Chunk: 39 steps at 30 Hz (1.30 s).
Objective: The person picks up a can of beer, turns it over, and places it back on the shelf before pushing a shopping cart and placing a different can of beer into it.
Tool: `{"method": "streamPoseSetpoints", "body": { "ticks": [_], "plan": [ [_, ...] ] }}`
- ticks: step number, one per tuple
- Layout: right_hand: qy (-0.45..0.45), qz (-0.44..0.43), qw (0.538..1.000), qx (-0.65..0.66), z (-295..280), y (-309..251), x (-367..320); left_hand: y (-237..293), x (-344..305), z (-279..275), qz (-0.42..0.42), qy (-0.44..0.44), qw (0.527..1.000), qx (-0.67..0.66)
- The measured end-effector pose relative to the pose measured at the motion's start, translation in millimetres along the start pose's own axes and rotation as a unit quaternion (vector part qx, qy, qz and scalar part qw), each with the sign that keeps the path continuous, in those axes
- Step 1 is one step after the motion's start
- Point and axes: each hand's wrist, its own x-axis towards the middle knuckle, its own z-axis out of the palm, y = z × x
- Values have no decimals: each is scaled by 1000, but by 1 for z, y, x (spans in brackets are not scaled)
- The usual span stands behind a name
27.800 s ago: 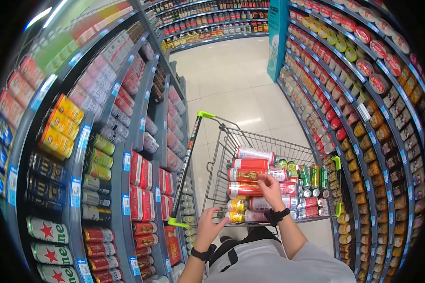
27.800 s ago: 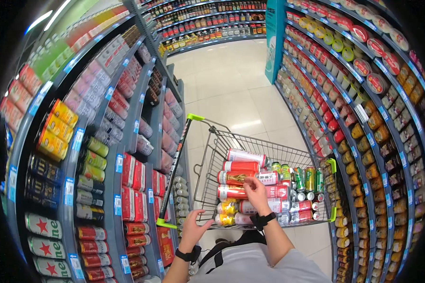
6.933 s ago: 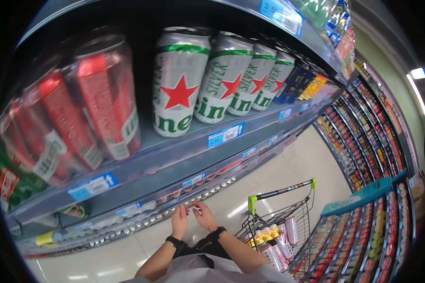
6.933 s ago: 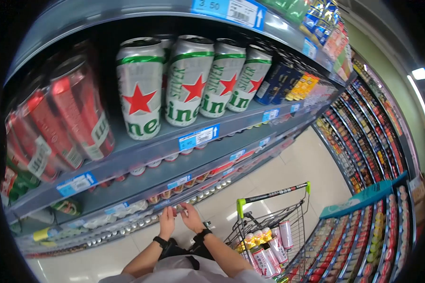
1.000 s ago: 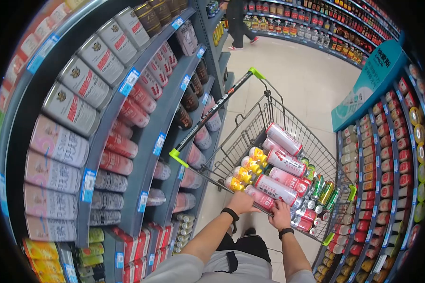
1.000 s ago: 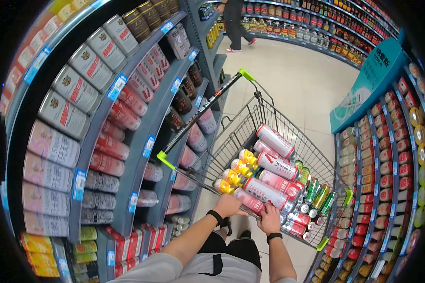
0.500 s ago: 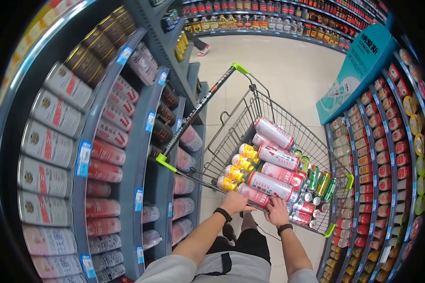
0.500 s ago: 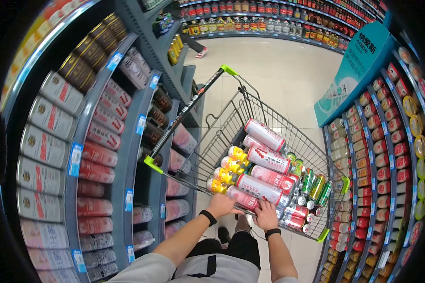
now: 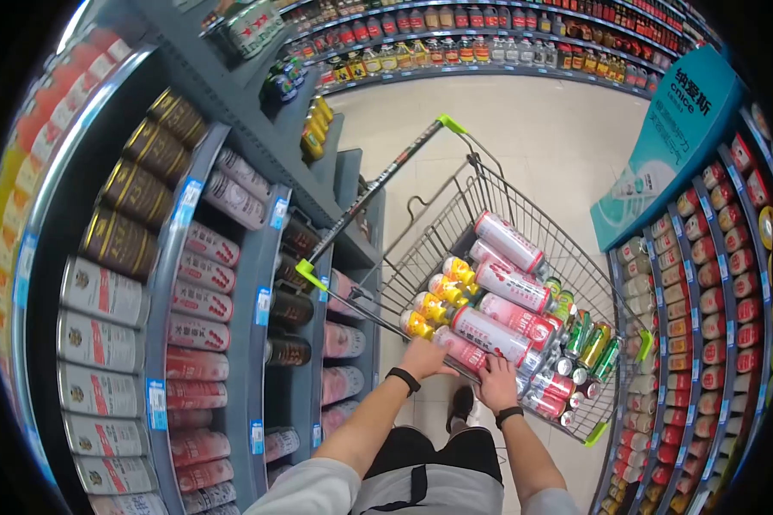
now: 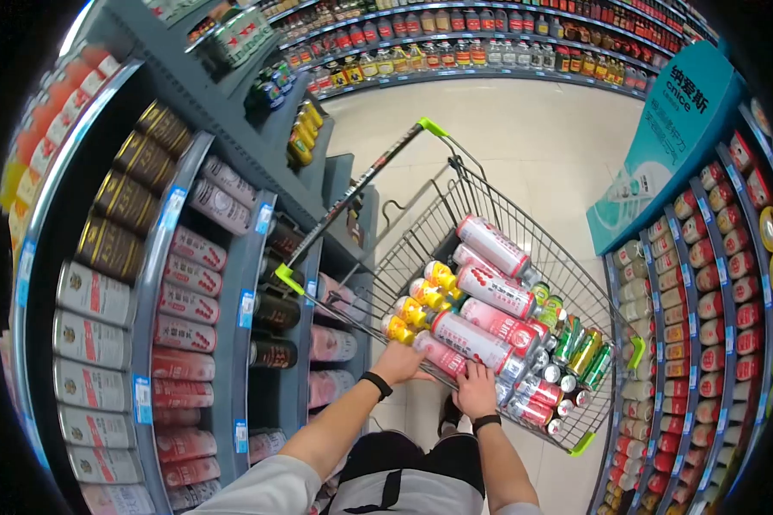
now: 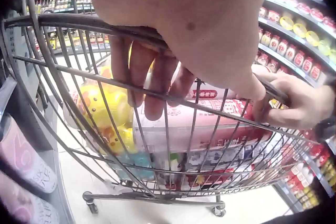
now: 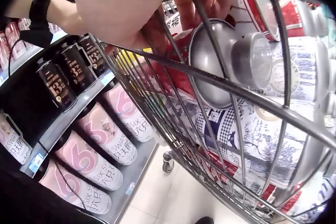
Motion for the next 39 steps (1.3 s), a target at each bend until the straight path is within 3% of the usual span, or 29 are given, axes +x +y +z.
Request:
{"method": "streamPoseSetpoints", "body": {
  "ticks": [2, 4, 7, 10, 19, 23, 26, 30, 33, 37, 39],
  "plan": [
    [13, 4, 1000, -11, -3, 7, 22, -15, 19, -4, -9, 19, 1000, 6],
    [6, 13, 1000, -16, -4, 16, 45, -29, 37, -14, -10, -18, 1000, -16],
    [3, 12, 1000, -25, -7, 24, 79, -57, 62, -20, 13, 19, 1000, -9],
    [6, 13, 999, -43, -10, 38, 107, -72, 91, -35, 0, -14, 999, -30],
    [-7, 26, 998, -64, -33, 88, 181, -110, 179, -68, 39, 39, 998, -21],
    [8, 34, 998, -43, -45, 114, 210, -119, 219, -82, 26, 0, 999, -27],
    [20, 34, 999, -32, -43, 116, 237, -141, 235, -86, 31, 32, 999, -21],
    [26, 22, 999, -30, -41, 122, 266, -163, 251, -91, 2, -38, 999, -28],
    [23, 20, 997, 64, -47, 116, 292, -193, 252, -82, 7, 6, 1000, -27],
    [116, 80, 977, 157, -50, 104, 326, -234, 256, -75, 25, 2, 999, -35],
    [173, 196, 954, 147, -55, 107, 337, -245, 258, -83, 25, -23, 998, -59]
  ]
}}
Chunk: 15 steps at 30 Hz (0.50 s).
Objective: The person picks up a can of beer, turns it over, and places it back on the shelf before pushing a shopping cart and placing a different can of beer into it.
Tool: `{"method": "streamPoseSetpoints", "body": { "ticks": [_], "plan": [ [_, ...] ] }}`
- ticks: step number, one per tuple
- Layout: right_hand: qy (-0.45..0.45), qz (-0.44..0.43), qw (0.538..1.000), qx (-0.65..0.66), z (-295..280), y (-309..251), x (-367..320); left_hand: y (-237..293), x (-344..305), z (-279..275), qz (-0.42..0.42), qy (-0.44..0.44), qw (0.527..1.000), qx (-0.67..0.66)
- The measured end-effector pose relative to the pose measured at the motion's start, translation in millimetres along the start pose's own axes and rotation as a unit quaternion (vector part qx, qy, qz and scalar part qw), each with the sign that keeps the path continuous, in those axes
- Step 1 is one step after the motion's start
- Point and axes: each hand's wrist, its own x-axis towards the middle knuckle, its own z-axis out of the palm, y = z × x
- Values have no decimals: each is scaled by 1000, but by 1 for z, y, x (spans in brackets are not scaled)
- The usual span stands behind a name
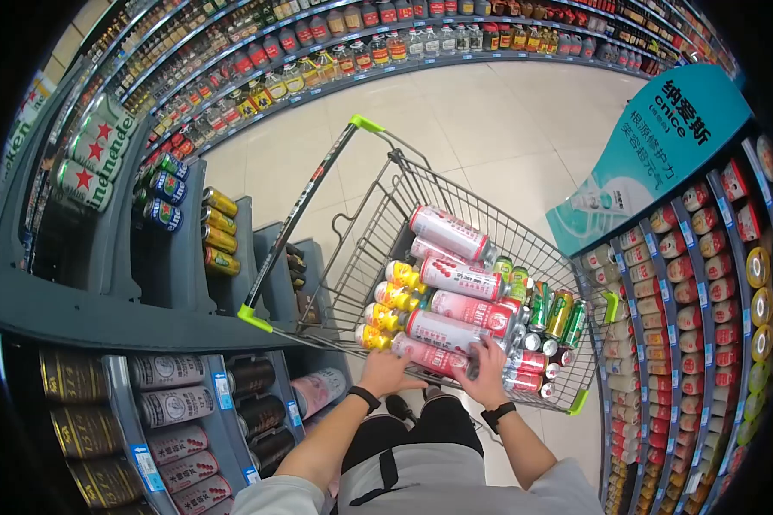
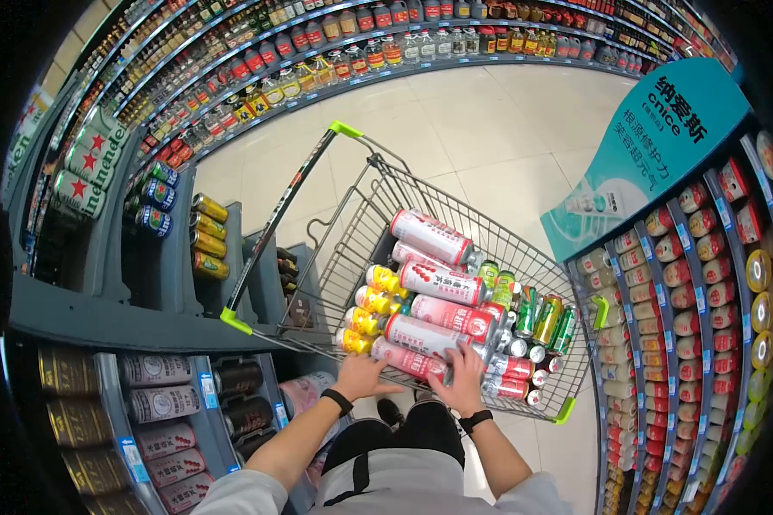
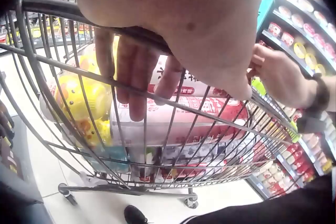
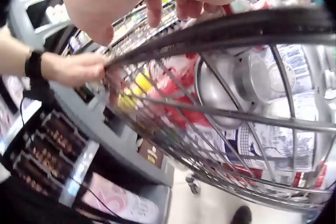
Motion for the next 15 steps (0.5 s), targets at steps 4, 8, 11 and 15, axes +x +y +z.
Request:
{"method": "streamPoseSetpoints", "body": {
  "ticks": [4, 8, 11, 15],
  "plan": [
    [-3, -7, 998, -69, 2, 25, 32, -3, 9, -4, -29, -13, 999, 17],
    [-100, -68, 986, -114, 1, 30, 63, 3, 11, 5, -88, -62, 994, -31],
    [-148, -119, 966, -177, 30, 16, 79, -13, 3, 4, -9, 66, 997, -28],
    [-167, -111, 955, -219, 31, 20, 80, 20, -5, -35, -99, 120, 975, -158]
  ]
}}
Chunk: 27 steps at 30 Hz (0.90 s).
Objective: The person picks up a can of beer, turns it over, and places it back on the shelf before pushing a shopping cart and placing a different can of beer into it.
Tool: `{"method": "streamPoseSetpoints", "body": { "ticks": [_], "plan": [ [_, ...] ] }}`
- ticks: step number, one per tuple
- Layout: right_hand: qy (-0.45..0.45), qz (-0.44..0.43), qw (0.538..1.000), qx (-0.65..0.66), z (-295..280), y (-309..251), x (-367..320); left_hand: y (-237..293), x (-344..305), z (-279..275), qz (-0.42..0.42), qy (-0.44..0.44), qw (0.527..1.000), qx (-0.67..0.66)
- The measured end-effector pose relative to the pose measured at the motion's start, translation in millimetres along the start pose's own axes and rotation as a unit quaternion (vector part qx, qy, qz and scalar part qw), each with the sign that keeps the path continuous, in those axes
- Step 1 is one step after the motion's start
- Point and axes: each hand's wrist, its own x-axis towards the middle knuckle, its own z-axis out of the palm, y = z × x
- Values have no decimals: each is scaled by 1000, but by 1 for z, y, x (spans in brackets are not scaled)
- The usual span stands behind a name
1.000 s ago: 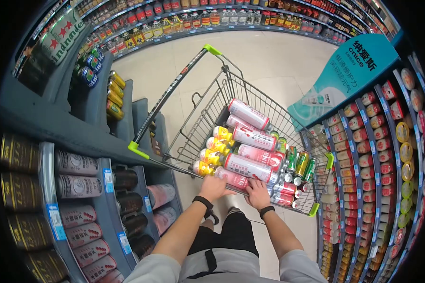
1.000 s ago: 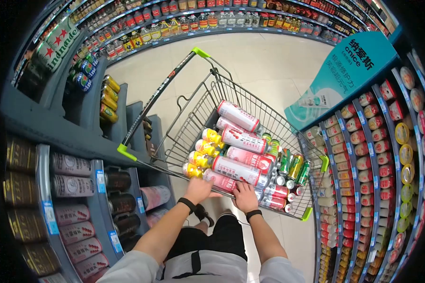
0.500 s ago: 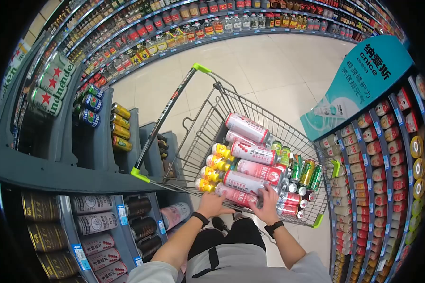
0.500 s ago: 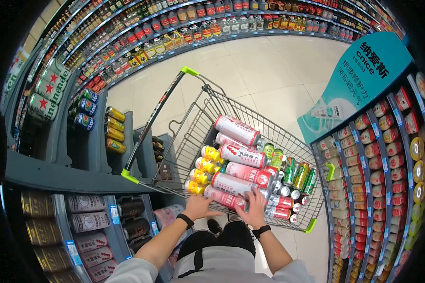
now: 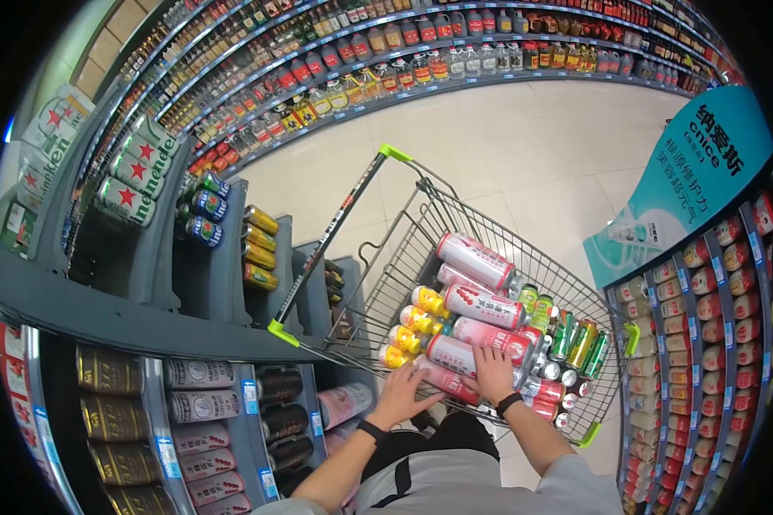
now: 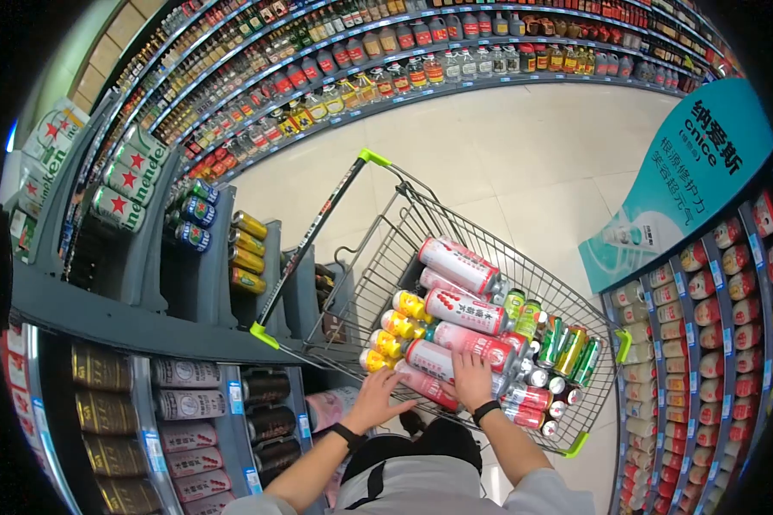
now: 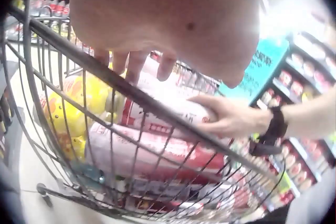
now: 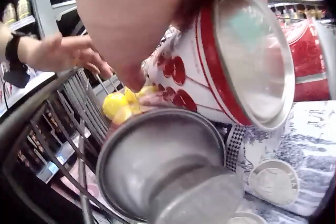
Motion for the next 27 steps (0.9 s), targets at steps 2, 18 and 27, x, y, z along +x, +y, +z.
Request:
{"method": "streamPoseSetpoints", "body": {
  "ticks": [2, 18, 27],
  "plan": [
    [4, -11, 1000, -15, 3, 3, 5, 4, -4, -11, -21, 25, 999, -28],
    [-10, 150, 964, 219, -78, 24, -25, 1, -85, -37, -176, 140, 925, -305],
    [26, 172, 747, 642, -131, -80, -76, -17, -155, -49, -160, 175, 895, -377]
  ]
}}
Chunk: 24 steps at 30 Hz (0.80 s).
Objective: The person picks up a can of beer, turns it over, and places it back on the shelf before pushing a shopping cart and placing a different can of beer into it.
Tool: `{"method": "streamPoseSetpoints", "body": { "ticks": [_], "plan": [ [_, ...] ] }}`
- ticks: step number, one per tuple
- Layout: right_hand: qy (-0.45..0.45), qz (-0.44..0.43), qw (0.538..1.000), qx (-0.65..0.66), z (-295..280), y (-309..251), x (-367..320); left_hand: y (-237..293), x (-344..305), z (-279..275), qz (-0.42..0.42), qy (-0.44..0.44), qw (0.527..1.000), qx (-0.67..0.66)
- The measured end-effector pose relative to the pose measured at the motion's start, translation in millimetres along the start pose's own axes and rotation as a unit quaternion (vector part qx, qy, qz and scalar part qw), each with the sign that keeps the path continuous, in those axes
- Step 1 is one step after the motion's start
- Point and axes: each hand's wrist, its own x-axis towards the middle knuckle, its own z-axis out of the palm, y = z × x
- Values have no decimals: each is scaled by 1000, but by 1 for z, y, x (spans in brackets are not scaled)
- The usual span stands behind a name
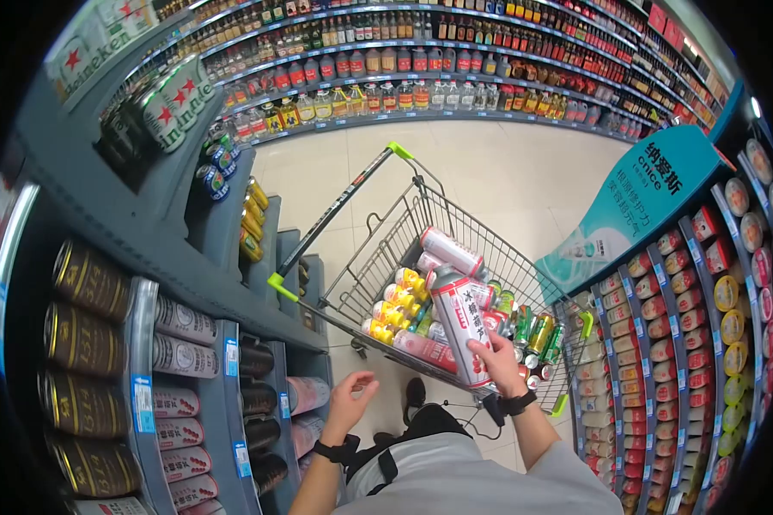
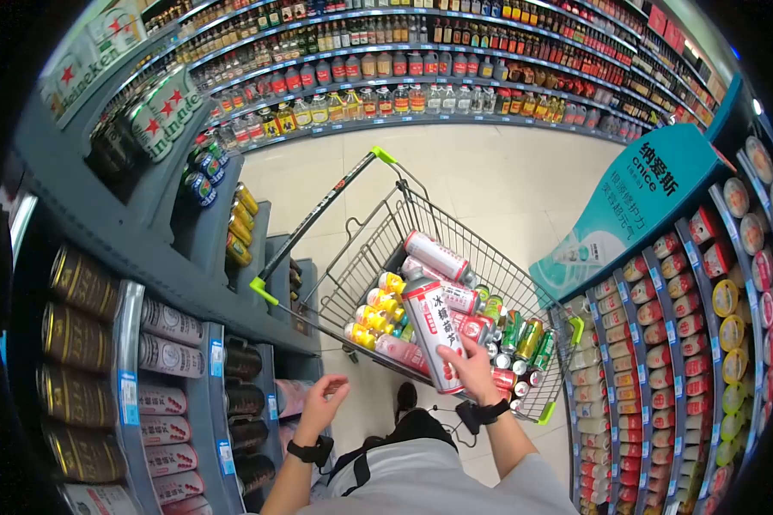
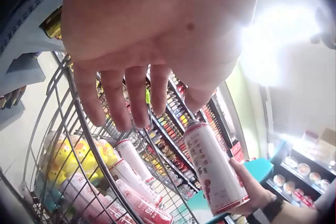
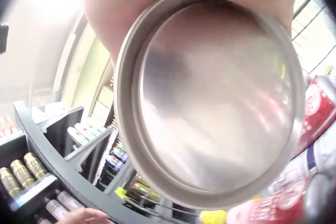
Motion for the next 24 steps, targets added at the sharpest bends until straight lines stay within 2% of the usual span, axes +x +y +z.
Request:
{"method": "streamPoseSetpoints", "body": {
  "ticks": [3, 7, 9, 13, 15, 18, 19, 20, 23, 24],
  "plan": [
    [-6, 30, 999, 45, 40, -2, -39, 19, -37, -17, -13, 15, 999, -43],
    [-58, 38, 996, 50, 104, 4, -79, 11, -78, -38, -11, 31, 996, -82],
    [-101, 51, 992, 48, 131, 7, -102, 5, -105, -44, -22, 17, 984, -174],
    [-194, 113, 973, 56, 183, 14, -132, 23, -137, -59, -7, 28, 969, -245],
    [-230, 50, 971, 43, 211, 17, -145, 28, -150, -63, 21, 80, 966, -247],
    [-297, 21, 953, -54, 226, 13, -170, 22, -188, -72, -9, 126, 969, -212],
    [-320, -10, 942, -105, 231, 10, -170, 21, -191, -75, -2, 138, 975, -176],
    [-346, -40, 934, -82, 235, 20, -172, 18, -195, -74, 35, 175, 963, -201],
    [-386, -51, 917, -86, 249, 29, -181, 15, -204, -85, 72, 237, 949, -193],
    [-407, -22, 910, -81, 253, 28, -182, 16, -206, -88, 34, 255, 943, -212]
  ]
}}
